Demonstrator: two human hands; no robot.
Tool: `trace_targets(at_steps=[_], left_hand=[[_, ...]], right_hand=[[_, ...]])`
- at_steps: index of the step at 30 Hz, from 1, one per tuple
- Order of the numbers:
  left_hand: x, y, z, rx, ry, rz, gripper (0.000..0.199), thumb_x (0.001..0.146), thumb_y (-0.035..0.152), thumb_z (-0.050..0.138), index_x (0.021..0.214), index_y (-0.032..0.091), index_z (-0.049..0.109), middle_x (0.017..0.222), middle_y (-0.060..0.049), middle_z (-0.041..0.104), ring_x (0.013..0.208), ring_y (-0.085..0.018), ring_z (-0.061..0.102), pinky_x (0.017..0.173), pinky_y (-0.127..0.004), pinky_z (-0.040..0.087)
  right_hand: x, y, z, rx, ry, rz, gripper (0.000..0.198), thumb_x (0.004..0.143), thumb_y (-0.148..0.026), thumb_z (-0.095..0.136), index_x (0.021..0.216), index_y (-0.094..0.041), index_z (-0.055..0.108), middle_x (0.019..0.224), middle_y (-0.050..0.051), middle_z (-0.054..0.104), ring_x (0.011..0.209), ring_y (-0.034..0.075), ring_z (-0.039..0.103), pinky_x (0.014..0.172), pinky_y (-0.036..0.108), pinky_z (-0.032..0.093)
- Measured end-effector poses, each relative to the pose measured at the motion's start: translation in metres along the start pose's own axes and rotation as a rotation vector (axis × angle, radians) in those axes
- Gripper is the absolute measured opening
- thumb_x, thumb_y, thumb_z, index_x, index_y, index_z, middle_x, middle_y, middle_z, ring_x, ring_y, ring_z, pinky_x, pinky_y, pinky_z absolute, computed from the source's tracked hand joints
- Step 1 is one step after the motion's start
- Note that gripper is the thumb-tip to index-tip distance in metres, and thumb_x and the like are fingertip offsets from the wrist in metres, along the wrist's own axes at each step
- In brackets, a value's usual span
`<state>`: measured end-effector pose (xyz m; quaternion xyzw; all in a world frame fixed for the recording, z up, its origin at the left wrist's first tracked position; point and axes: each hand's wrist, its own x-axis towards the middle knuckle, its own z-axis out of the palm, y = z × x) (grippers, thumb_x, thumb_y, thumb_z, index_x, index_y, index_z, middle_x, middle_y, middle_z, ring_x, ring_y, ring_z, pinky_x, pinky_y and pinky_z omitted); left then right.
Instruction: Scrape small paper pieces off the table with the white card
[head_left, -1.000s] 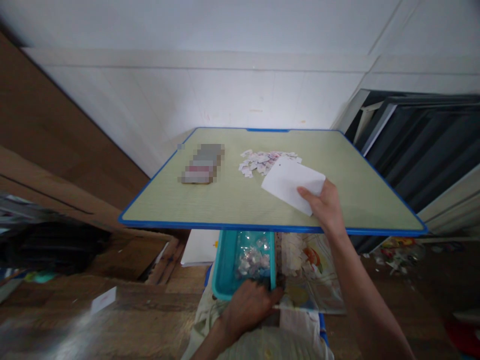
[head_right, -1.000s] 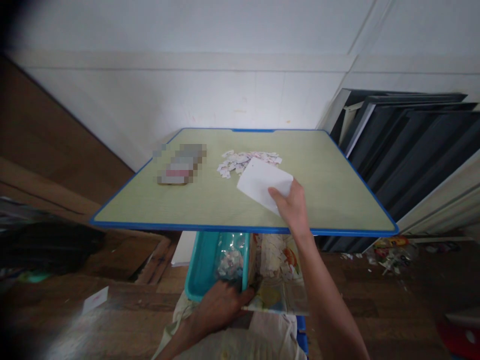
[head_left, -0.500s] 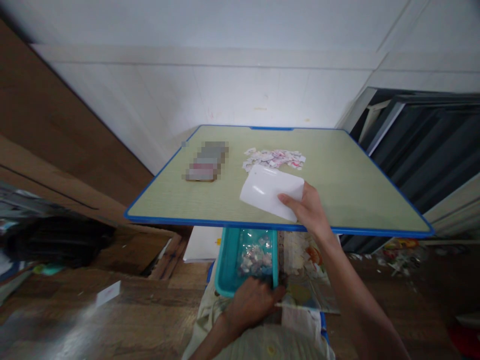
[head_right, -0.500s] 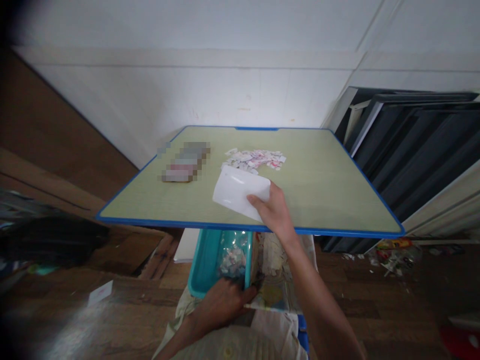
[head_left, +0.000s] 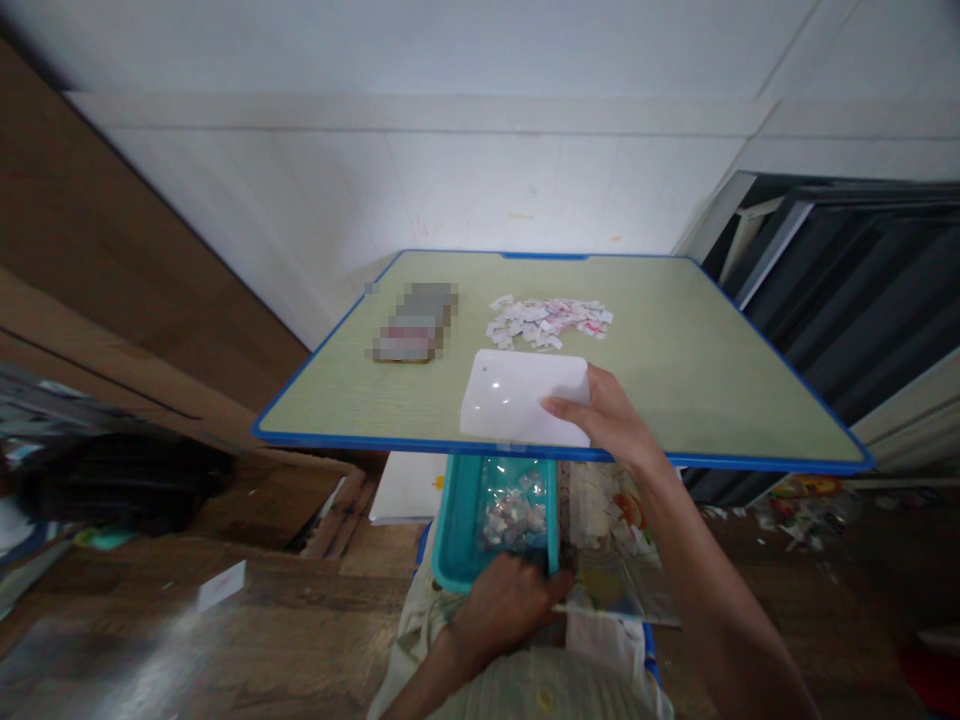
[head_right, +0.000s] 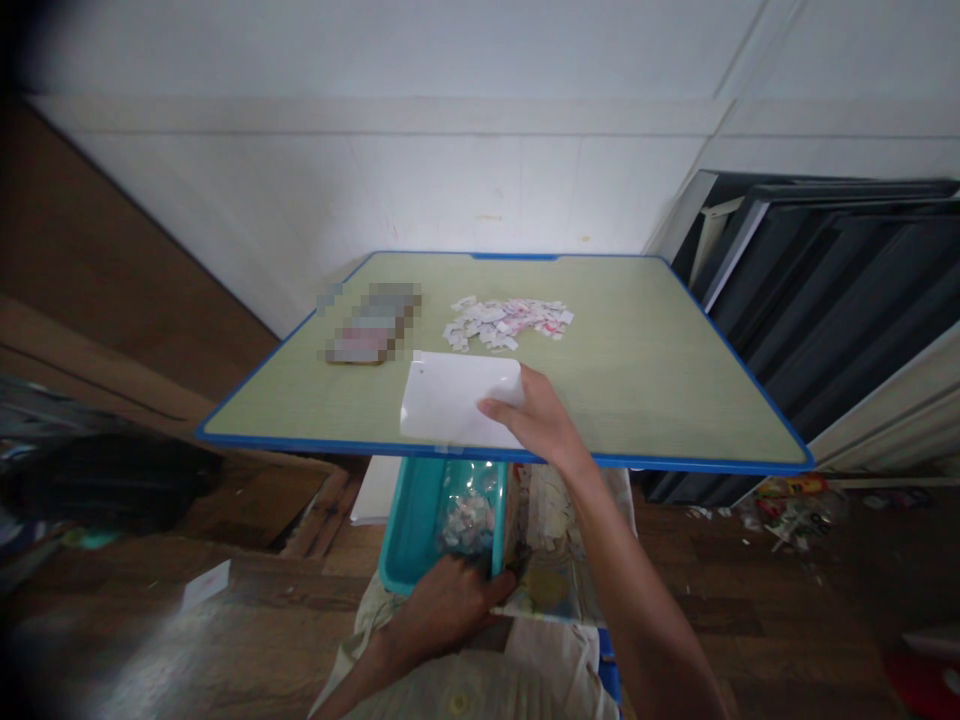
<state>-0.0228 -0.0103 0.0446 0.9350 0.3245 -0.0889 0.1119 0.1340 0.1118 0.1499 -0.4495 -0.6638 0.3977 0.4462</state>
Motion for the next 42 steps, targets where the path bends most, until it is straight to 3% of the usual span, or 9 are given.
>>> trace_targets(at_steps=[22,28,31,36,40,42], left_hand=[[0.000,0.001,-0.007,0.001,-0.016,-0.004,0.025,0.081,0.035,0.049,0.102,0.021,0.049,0.069,-0.006,0.060,0.065,-0.023,0.059,0.053,-0.029,0.041],[0.000,0.000,-0.002,0.002,-0.007,-0.002,0.025,0.081,0.035,0.049,0.102,0.020,0.049,0.065,-0.005,0.060,0.061,-0.022,0.059,0.053,-0.028,0.041],[0.000,0.000,0.000,-0.002,0.017,0.000,0.019,0.082,0.033,0.049,0.095,0.020,0.052,0.064,-0.005,0.060,0.060,-0.022,0.058,0.052,-0.028,0.041],[0.000,0.001,0.001,0.002,0.035,-0.013,0.019,0.083,0.028,0.046,0.101,0.021,0.050,0.062,-0.005,0.060,0.058,-0.021,0.058,0.051,-0.027,0.040],[-0.001,0.001,-0.001,0.008,0.034,-0.016,0.020,0.082,0.032,0.047,0.098,0.021,0.051,0.064,-0.004,0.059,0.059,-0.022,0.058,0.051,-0.027,0.041],[-0.001,0.001,0.000,0.008,0.037,-0.013,0.019,0.082,0.034,0.048,0.096,0.021,0.052,0.063,-0.004,0.059,0.059,-0.022,0.058,0.051,-0.028,0.041]], right_hand=[[-0.006,-0.002,0.005,0.077,0.031,0.004,0.034,0.066,-0.035,0.058,0.093,-0.015,0.055,0.095,0.006,0.060,0.083,0.017,0.055,0.075,0.031,0.042],[-0.010,-0.006,0.003,0.122,0.034,0.028,0.032,0.068,-0.036,0.056,0.092,-0.016,0.055,0.091,0.004,0.061,0.078,0.017,0.056,0.070,0.029,0.044],[-0.012,-0.005,0.004,0.085,0.128,0.003,0.032,0.069,-0.036,0.056,0.094,-0.016,0.055,0.092,0.004,0.060,0.080,0.017,0.055,0.069,0.029,0.044],[-0.008,0.006,0.001,0.087,0.319,-0.034,0.035,0.070,-0.037,0.054,0.097,-0.016,0.054,0.095,0.006,0.060,0.082,0.018,0.056,0.071,0.030,0.044],[0.008,0.006,-0.035,0.087,0.556,-0.074,0.038,0.068,-0.039,0.055,0.099,-0.016,0.053,0.099,0.008,0.059,0.082,0.019,0.057,0.071,0.034,0.045],[0.023,0.004,-0.064,0.086,0.589,-0.124,0.039,0.068,-0.039,0.055,0.101,-0.018,0.052,0.101,0.008,0.058,0.082,0.019,0.057,0.070,0.035,0.046]])
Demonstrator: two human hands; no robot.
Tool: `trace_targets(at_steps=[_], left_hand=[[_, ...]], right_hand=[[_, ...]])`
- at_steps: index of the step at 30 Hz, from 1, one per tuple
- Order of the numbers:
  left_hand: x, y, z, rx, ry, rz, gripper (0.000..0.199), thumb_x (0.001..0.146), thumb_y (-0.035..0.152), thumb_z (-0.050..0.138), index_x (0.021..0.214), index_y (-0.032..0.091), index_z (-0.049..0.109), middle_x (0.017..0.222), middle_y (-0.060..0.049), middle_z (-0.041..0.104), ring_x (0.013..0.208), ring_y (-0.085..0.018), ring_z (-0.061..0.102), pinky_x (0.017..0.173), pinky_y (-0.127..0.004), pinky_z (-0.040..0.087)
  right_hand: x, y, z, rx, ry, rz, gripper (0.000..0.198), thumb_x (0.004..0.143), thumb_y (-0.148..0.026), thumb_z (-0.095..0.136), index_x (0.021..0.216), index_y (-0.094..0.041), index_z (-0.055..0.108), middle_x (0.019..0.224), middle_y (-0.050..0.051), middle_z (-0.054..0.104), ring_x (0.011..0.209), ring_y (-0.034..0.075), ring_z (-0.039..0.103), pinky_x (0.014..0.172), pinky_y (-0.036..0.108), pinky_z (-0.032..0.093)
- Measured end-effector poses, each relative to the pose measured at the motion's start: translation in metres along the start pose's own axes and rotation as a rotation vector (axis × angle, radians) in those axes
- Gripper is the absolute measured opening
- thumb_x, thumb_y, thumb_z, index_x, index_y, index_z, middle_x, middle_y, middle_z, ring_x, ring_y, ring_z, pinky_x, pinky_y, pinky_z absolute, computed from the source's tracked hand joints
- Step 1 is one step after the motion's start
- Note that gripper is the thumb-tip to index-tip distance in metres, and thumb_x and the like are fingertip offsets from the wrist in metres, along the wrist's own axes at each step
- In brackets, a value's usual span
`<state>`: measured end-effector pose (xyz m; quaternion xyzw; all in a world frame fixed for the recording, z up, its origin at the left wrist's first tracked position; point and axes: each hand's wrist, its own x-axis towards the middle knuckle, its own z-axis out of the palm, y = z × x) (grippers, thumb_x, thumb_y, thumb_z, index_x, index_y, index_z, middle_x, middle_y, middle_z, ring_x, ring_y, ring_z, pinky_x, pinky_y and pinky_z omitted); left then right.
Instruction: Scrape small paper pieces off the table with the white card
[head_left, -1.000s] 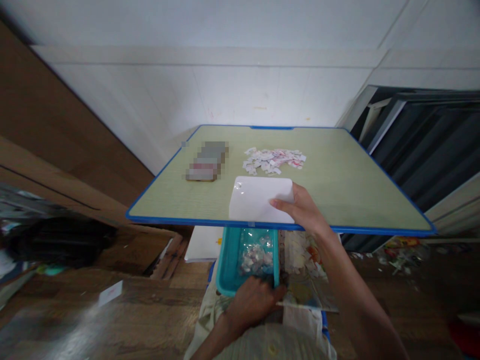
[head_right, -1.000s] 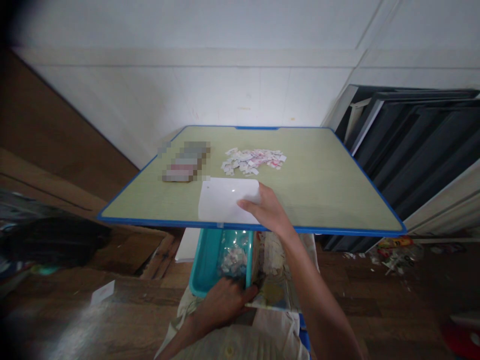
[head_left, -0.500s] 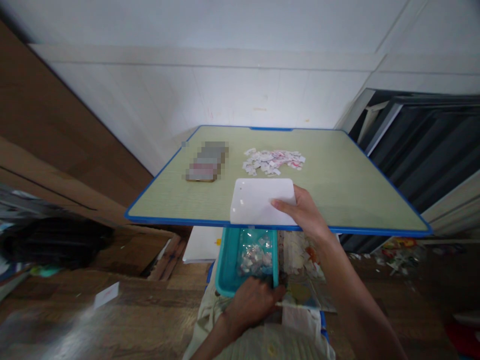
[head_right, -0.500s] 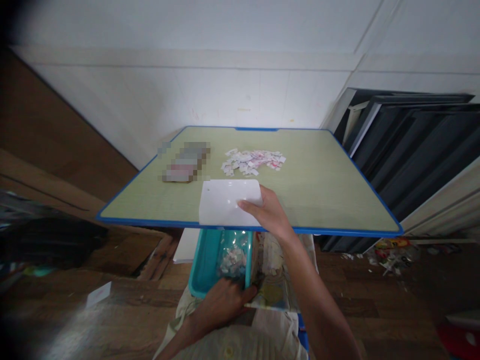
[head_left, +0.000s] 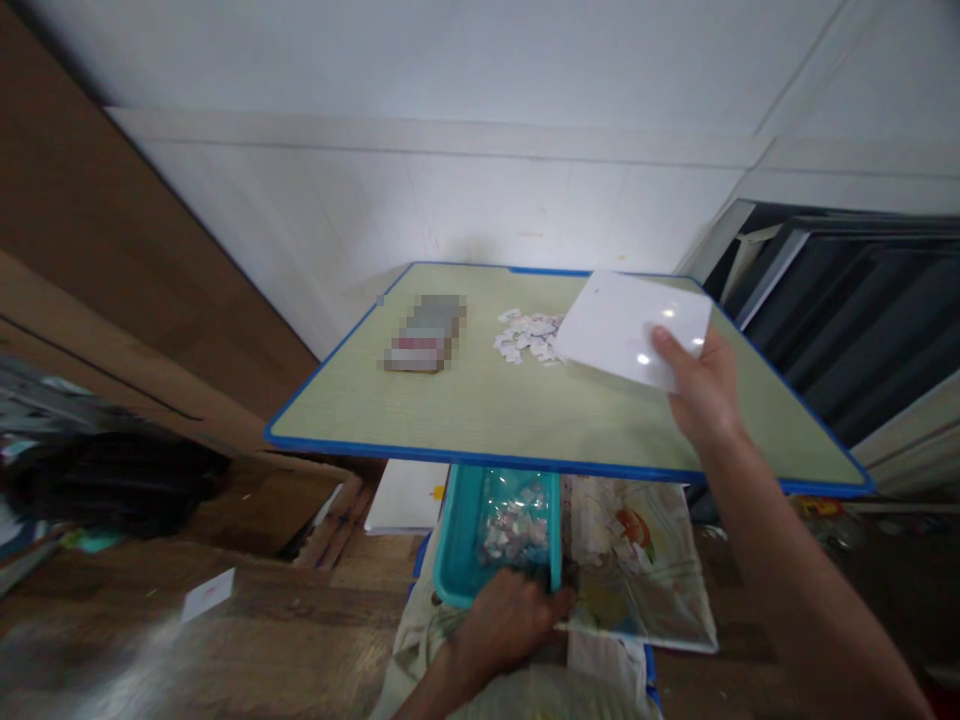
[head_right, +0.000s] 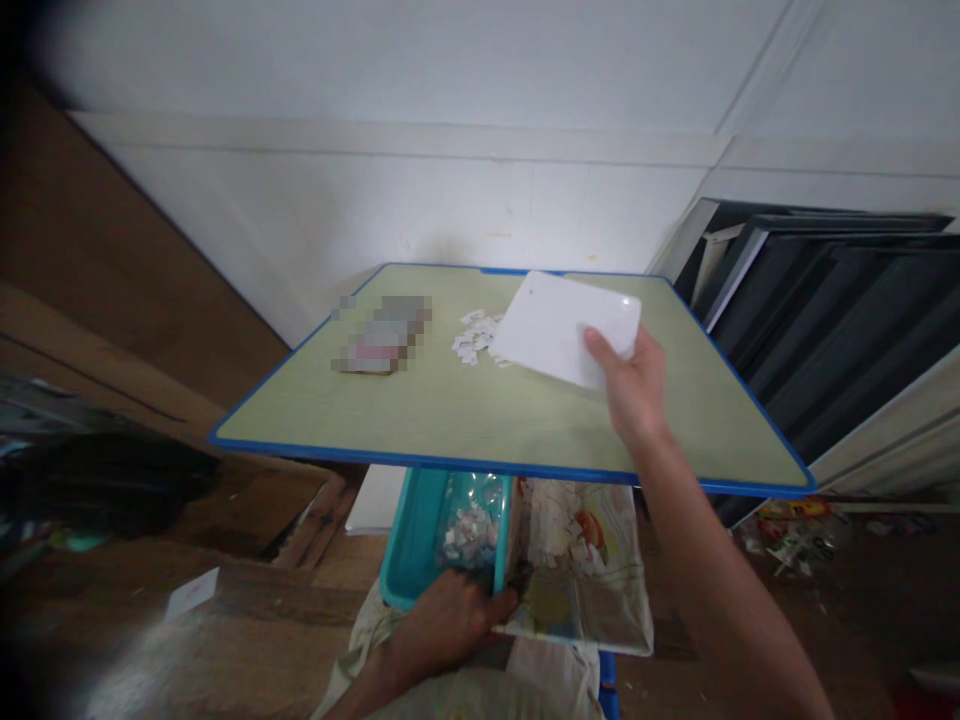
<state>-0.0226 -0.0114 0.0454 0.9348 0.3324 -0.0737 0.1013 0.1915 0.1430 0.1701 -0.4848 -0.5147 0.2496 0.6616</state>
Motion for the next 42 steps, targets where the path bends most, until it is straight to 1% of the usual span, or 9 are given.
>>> trace_targets(at_steps=[3,6,9,13,23,28,31,35,42], left_hand=[[0.000,0.000,0.003,-0.006,0.019,-0.001,0.023,0.080,0.037,0.050,0.096,0.021,0.052,0.063,-0.004,0.059,0.060,-0.022,0.058,0.052,-0.028,0.041],[0.001,-0.002,0.007,-0.002,0.043,0.002,0.024,0.080,0.036,0.050,0.099,0.021,0.050,0.065,-0.004,0.059,0.061,-0.022,0.057,0.053,-0.028,0.042],[0.001,-0.003,0.011,0.007,0.053,0.013,0.023,0.081,0.034,0.048,0.100,0.022,0.049,0.068,-0.004,0.059,0.062,-0.022,0.057,0.053,-0.029,0.042],[0.001,-0.003,0.011,0.015,0.039,0.013,0.021,0.081,0.032,0.048,0.100,0.023,0.049,0.067,-0.004,0.059,0.061,-0.022,0.057,0.052,-0.028,0.041],[0.001,-0.003,0.009,0.009,0.004,0.000,0.018,0.082,0.032,0.046,0.096,0.022,0.051,0.067,-0.004,0.059,0.063,-0.021,0.057,0.054,-0.027,0.040],[0.000,-0.002,0.008,0.026,0.008,0.000,0.020,0.084,0.030,0.043,0.102,0.023,0.049,0.066,-0.004,0.059,0.061,-0.021,0.057,0.053,-0.028,0.040],[0.001,-0.002,0.008,0.039,-0.004,0.006,0.018,0.084,0.028,0.043,0.100,0.023,0.050,0.066,-0.004,0.059,0.061,-0.021,0.057,0.053,-0.027,0.039],[0.001,-0.003,0.008,0.035,-0.002,0.004,0.021,0.083,0.035,0.044,0.100,0.023,0.049,0.066,-0.005,0.059,0.062,-0.022,0.057,0.051,-0.028,0.040],[0.001,-0.003,0.007,0.045,-0.021,0.000,0.018,0.083,0.033,0.045,0.098,0.024,0.049,0.067,-0.004,0.059,0.062,-0.022,0.057,0.053,-0.029,0.040]], right_hand=[[0.045,0.008,-0.024,0.042,-0.005,-0.064,0.038,0.066,-0.037,0.058,0.099,-0.020,0.052,0.100,0.006,0.058,0.080,0.018,0.058,0.070,0.037,0.047],[0.077,0.032,-0.042,0.085,0.007,0.050,0.037,0.062,-0.035,0.062,0.092,-0.017,0.053,0.095,0.006,0.059,0.076,0.019,0.059,0.066,0.038,0.048],[0.088,0.061,-0.052,0.109,0.044,0.157,0.037,0.061,-0.032,0.061,0.094,-0.018,0.051,0.098,0.006,0.059,0.077,0.020,0.059,0.064,0.038,0.048],[0.085,0.079,-0.057,0.135,0.108,0.209,0.033,0.056,-0.023,0.062,0.087,-0.019,0.054,0.099,0.006,0.059,0.082,0.021,0.058,0.069,0.037,0.047],[0.078,0.076,-0.058,0.125,0.025,0.189,0.032,0.052,-0.017,0.064,0.083,-0.018,0.057,0.090,0.004,0.062,0.075,0.019,0.058,0.071,0.038,0.046],[0.073,0.072,-0.064,0.107,-0.146,0.228,0.029,0.055,-0.021,0.064,0.084,-0.019,0.059,0.089,0.003,0.063,0.075,0.022,0.059,0.072,0.041,0.047],[0.073,0.071,-0.066,0.112,-0.116,0.202,0.033,0.056,-0.022,0.064,0.088,-0.022,0.058,0.093,0.001,0.062,0.080,0.022,0.059,0.074,0.041,0.047],[0.074,0.072,-0.066,0.102,-0.060,0.202,0.033,0.054,-0.021,0.065,0.086,-0.023,0.059,0.093,0.000,0.062,0.081,0.022,0.059,0.076,0.040,0.046],[0.071,0.069,-0.065,0.057,-0.152,0.262,0.032,0.052,-0.023,0.066,0.083,-0.020,0.060,0.085,0.002,0.064,0.074,0.022,0.059,0.072,0.041,0.047]])
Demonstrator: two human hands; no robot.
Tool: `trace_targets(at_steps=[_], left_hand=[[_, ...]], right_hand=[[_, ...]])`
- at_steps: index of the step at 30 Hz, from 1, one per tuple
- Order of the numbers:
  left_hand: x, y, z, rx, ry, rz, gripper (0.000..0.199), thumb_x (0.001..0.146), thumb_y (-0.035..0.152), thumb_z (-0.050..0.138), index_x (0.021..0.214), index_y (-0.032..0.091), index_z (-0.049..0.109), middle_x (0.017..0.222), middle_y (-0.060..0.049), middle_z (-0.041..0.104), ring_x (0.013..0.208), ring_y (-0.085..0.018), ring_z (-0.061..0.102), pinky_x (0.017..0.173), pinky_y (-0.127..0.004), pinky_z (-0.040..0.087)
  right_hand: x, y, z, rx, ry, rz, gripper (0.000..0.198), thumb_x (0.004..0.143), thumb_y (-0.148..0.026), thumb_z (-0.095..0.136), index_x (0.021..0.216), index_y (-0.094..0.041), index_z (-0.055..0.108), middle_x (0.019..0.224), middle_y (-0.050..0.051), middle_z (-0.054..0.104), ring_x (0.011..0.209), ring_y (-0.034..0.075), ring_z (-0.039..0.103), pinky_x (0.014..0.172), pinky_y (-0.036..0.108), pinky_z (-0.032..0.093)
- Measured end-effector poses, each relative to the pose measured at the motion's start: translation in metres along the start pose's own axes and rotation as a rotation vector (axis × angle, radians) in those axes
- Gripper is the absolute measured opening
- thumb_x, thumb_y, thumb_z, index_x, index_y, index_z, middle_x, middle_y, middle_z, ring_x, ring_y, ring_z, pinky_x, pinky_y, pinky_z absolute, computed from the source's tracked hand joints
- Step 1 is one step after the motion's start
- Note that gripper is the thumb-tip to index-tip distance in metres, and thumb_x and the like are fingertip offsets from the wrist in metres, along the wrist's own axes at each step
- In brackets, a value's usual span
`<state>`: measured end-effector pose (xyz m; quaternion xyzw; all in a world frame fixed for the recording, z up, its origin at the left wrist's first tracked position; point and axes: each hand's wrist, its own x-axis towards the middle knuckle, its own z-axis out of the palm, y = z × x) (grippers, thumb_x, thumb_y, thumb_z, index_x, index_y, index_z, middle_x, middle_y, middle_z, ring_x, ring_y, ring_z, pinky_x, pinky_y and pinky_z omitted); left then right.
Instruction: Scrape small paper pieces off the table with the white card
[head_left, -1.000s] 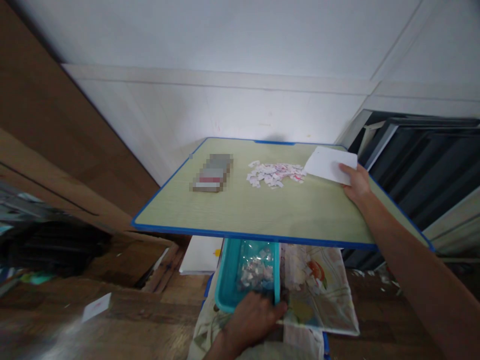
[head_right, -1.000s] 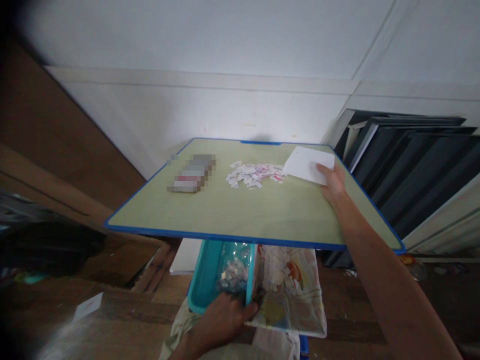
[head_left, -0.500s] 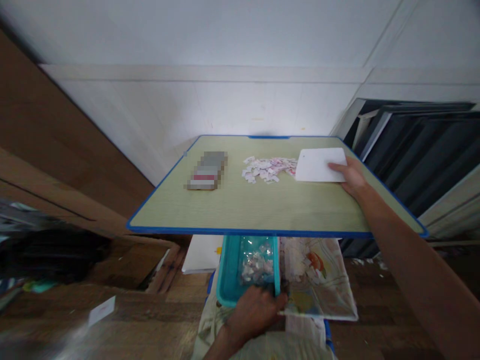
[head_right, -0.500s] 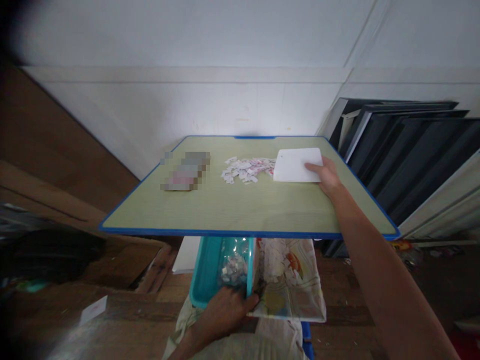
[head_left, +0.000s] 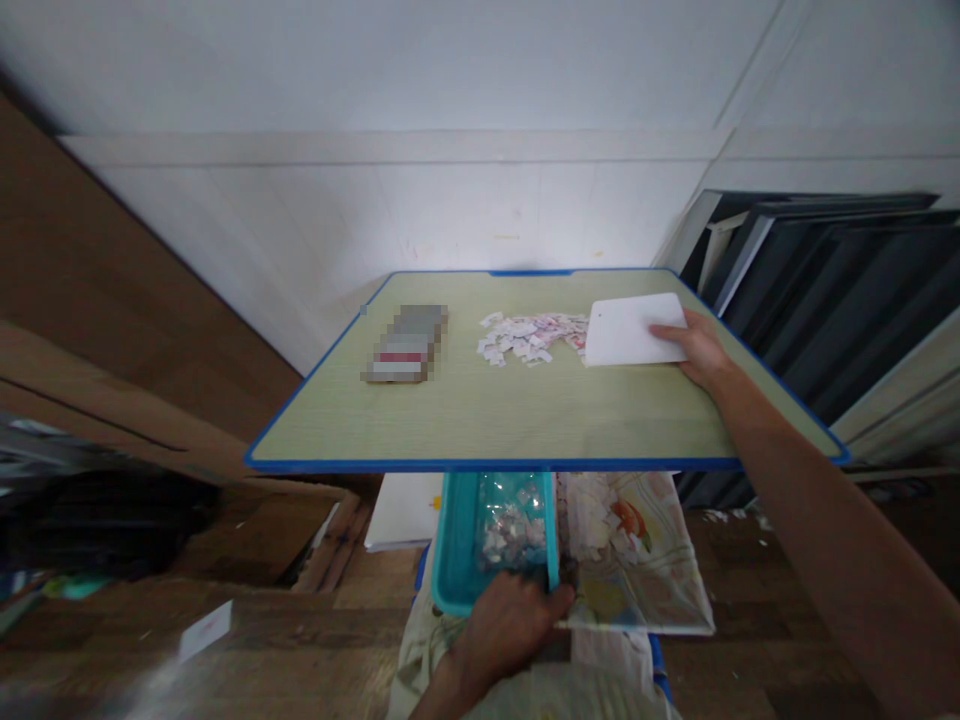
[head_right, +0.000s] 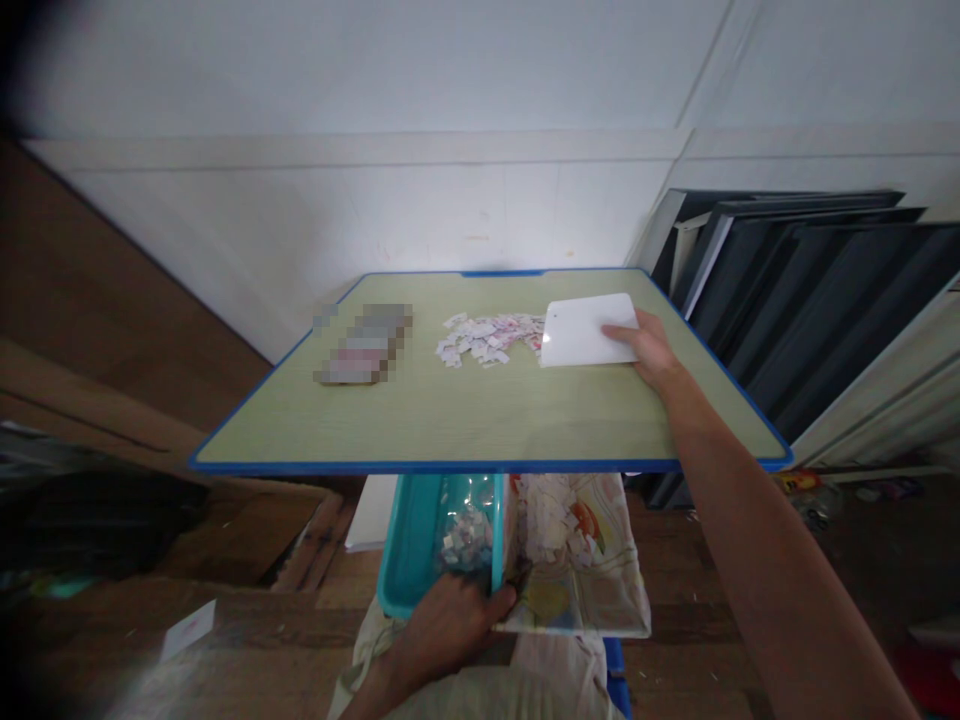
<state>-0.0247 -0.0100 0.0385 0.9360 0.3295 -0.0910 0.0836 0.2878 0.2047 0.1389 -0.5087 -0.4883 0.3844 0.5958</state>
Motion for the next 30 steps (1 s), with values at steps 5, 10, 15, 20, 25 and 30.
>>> trace_targets(at_steps=[5,10,15,20,25,30], left_hand=[[-0.0004,0.0000,-0.0005,-0.014,-0.001,0.012,0.023,0.083,0.034,0.045,0.104,0.024,0.047,0.070,-0.004,0.059,0.064,-0.022,0.057,0.053,-0.028,0.040],[-0.0005,0.0004,0.0004,-0.013,0.018,0.001,0.019,0.083,0.034,0.046,0.098,0.024,0.050,0.068,-0.004,0.059,0.063,-0.021,0.057,0.053,-0.028,0.040],[-0.0004,0.0008,0.0004,-0.011,0.021,0.007,0.015,0.084,0.031,0.043,0.095,0.024,0.050,0.064,-0.003,0.059,0.060,-0.021,0.057,0.051,-0.027,0.040],[-0.0006,0.0006,-0.0008,-0.014,0.022,0.007,0.016,0.084,0.031,0.043,0.096,0.024,0.050,0.066,-0.003,0.059,0.061,-0.021,0.057,0.052,-0.027,0.040],[-0.0002,0.0001,-0.0013,-0.004,-0.019,0.007,0.020,0.083,0.036,0.044,0.099,0.024,0.049,0.068,-0.004,0.059,0.063,-0.022,0.057,0.053,-0.028,0.040],[-0.0005,0.0006,-0.0021,-0.013,-0.020,0.003,0.023,0.082,0.038,0.046,0.100,0.024,0.048,0.070,-0.004,0.059,0.064,-0.022,0.057,0.054,-0.029,0.041]], right_hand=[[-0.0005,-0.0015,-0.0010,0.030,-0.005,-0.027,0.033,0.053,-0.024,0.066,0.085,-0.021,0.059,0.089,0.001,0.063,0.075,0.022,0.059,0.072,0.040,0.047],[-0.0019,-0.0008,-0.0021,-0.016,-0.076,0.008,0.031,0.054,-0.025,0.066,0.084,-0.020,0.060,0.086,0.003,0.063,0.072,0.022,0.059,0.071,0.040,0.046],[-0.0028,-0.0016,-0.0016,0.045,-0.055,-0.036,0.033,0.054,-0.024,0.067,0.087,-0.022,0.060,0.088,0.001,0.063,0.073,0.020,0.059,0.072,0.038,0.047],[-0.0040,-0.0031,-0.0009,0.012,-0.073,-0.001,0.032,0.054,-0.024,0.067,0.085,-0.021,0.060,0.084,0.002,0.063,0.069,0.020,0.059,0.070,0.038,0.047],[-0.0054,-0.0043,0.0006,0.014,-0.077,-0.022,0.034,0.054,-0.027,0.067,0.087,-0.021,0.059,0.088,0.002,0.063,0.072,0.021,0.059,0.072,0.038,0.047],[-0.0062,-0.0032,0.0053,0.003,-0.027,-0.044,0.036,0.054,-0.029,0.067,0.089,-0.022,0.059,0.092,0.001,0.063,0.079,0.021,0.059,0.076,0.038,0.045]])
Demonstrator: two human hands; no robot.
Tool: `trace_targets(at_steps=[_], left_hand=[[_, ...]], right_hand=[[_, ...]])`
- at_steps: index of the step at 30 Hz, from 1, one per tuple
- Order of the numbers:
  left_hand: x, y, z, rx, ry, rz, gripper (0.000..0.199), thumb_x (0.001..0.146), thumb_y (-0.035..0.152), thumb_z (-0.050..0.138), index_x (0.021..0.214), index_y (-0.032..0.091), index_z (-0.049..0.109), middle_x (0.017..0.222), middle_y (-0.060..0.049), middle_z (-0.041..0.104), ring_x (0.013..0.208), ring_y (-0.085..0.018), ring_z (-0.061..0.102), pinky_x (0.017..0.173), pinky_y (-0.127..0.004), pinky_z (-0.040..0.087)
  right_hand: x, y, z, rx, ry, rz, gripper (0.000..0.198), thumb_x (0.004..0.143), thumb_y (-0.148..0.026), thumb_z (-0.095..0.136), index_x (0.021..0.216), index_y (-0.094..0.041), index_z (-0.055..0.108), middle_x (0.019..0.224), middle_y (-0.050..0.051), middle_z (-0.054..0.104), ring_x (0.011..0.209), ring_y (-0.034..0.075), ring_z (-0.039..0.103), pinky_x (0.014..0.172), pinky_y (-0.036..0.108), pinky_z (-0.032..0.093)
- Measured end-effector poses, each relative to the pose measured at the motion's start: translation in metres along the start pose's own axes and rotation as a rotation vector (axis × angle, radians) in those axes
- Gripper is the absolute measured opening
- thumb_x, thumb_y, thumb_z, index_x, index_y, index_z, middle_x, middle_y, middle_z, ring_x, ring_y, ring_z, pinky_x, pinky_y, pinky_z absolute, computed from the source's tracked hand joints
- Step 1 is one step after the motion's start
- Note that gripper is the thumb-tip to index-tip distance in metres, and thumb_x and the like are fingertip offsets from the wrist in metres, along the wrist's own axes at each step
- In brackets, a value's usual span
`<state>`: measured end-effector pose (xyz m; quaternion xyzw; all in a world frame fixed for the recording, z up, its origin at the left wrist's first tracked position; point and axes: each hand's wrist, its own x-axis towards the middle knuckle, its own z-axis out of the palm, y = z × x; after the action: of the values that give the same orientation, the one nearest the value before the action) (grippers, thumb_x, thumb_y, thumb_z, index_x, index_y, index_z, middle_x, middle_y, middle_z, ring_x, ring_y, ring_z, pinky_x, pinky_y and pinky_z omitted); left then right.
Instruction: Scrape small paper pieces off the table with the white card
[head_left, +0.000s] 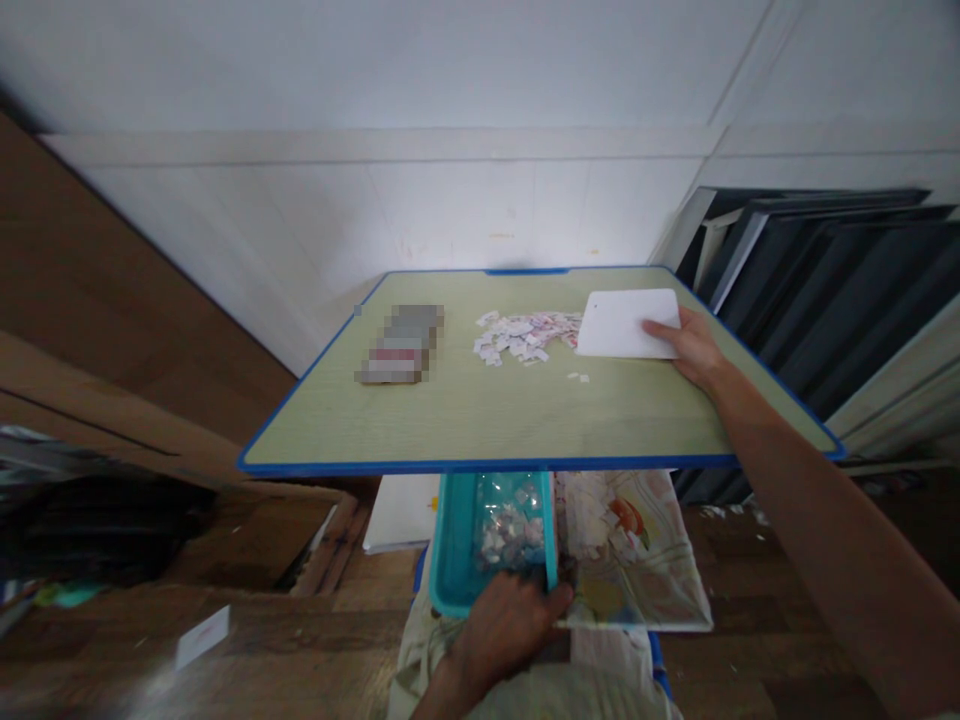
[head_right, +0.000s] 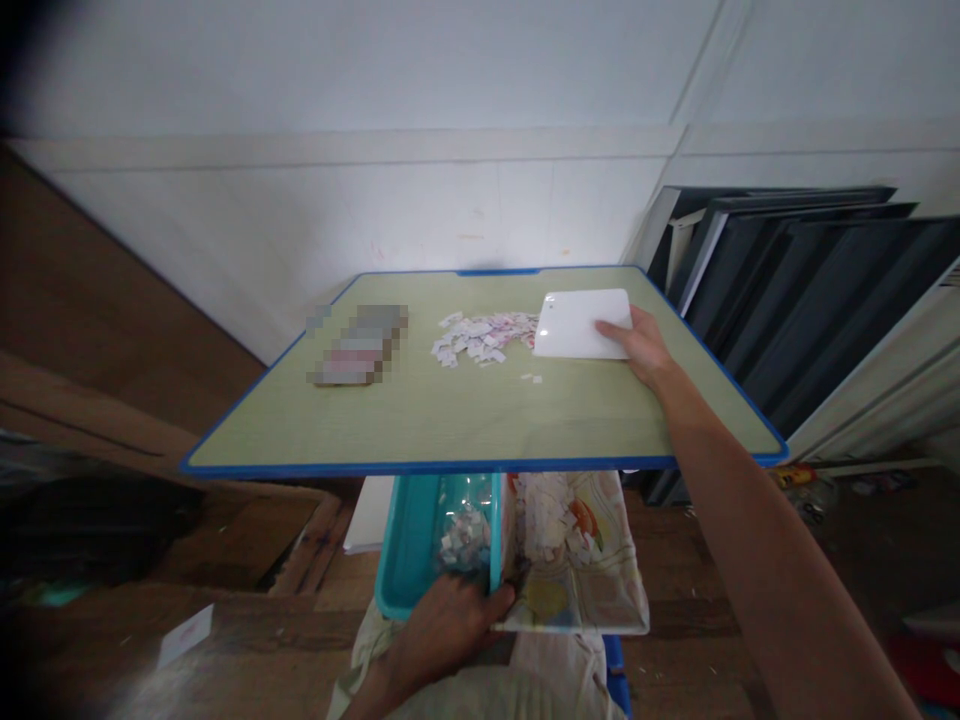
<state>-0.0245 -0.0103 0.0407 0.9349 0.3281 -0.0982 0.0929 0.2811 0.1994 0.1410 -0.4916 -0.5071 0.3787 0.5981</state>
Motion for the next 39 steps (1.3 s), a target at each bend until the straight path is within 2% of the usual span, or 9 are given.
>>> trace_targets(at_steps=[4,10,15,19,24,30,35,39], left_hand=[[-0.0006,0.0002,-0.0005,0.002,0.001,0.006,0.020,0.085,0.033,0.042,0.101,0.024,0.047,0.070,-0.004,0.059,0.064,-0.022,0.057,0.053,-0.029,0.040],[-0.0009,-0.0003,-0.0015,0.003,0.009,0.016,0.022,0.085,0.036,0.042,0.103,0.024,0.046,0.071,-0.004,0.060,0.064,-0.022,0.057,0.053,-0.029,0.041],[-0.0011,0.0001,-0.0004,0.010,0.014,0.008,0.024,0.084,0.039,0.042,0.103,0.025,0.047,0.069,-0.004,0.060,0.062,-0.022,0.057,0.052,-0.030,0.041],[-0.0011,0.0002,0.0004,-0.005,0.013,0.009,0.022,0.084,0.037,0.043,0.100,0.024,0.048,0.068,-0.004,0.060,0.062,-0.023,0.057,0.052,-0.029,0.040],[-0.0008,0.0000,-0.0015,-0.006,-0.009,-0.003,0.022,0.084,0.037,0.042,0.102,0.024,0.047,0.067,-0.004,0.059,0.062,-0.022,0.057,0.053,-0.029,0.040],[-0.0008,-0.0001,-0.0014,0.010,-0.019,0.008,0.024,0.084,0.039,0.041,0.102,0.024,0.047,0.072,-0.004,0.059,0.066,-0.022,0.056,0.054,-0.030,0.040],[-0.0008,-0.0001,0.0004,0.006,-0.026,-0.008,0.025,0.083,0.037,0.044,0.105,0.024,0.047,0.070,-0.004,0.058,0.065,-0.022,0.056,0.057,-0.029,0.040],[-0.0011,-0.0003,-0.0016,-0.017,-0.029,-0.003,0.029,0.082,0.040,0.044,0.106,0.024,0.047,0.072,-0.005,0.059,0.067,-0.022,0.057,0.057,-0.029,0.040]], right_hand=[[-0.0030,-0.0015,0.0044,-0.029,-0.053,-0.001,0.037,0.055,-0.031,0.067,0.090,-0.022,0.058,0.093,0.002,0.063,0.082,0.021,0.058,0.077,0.038,0.045],[0.0004,-0.0018,0.0006,-0.007,0.037,-0.028,0.039,0.056,-0.030,0.066,0.093,-0.022,0.056,0.098,0.002,0.061,0.086,0.021,0.058,0.077,0.038,0.045],[0.0022,0.0001,-0.0020,-0.016,0.013,0.025,0.034,0.054,-0.027,0.066,0.087,-0.021,0.059,0.091,0.002,0.063,0.080,0.021,0.059,0.075,0.039,0.046],[0.0025,0.0009,-0.0019,-0.018,0.064,-0.005,0.034,0.053,-0.025,0.066,0.086,-0.021,0.059,0.090,0.001,0.063,0.079,0.021,0.059,0.075,0.039,0.045],[0.0015,-0.0007,-0.0031,-0.040,0.035,0.004,0.033,0.054,-0.026,0.065,0.086,-0.021,0.059,0.092,0.002,0.063,0.081,0.023,0.058,0.076,0.040,0.045],[0.0013,-0.0020,-0.0051,0.013,0.067,-0.036,0.035,0.056,-0.025,0.065,0.090,-0.023,0.057,0.094,0.001,0.062,0.081,0.021,0.058,0.078,0.040,0.045],[0.0013,-0.0010,-0.0042,-0.032,0.009,0.035,0.030,0.055,-0.026,0.066,0.084,-0.021,0.059,0.088,0.001,0.063,0.078,0.023,0.059,0.074,0.040,0.046],[0.0008,-0.0011,-0.0028,0.002,0.024,0.006,0.033,0.054,-0.026,0.066,0.086,-0.022,0.059,0.091,0.000,0.062,0.079,0.021,0.059,0.076,0.039,0.045]])
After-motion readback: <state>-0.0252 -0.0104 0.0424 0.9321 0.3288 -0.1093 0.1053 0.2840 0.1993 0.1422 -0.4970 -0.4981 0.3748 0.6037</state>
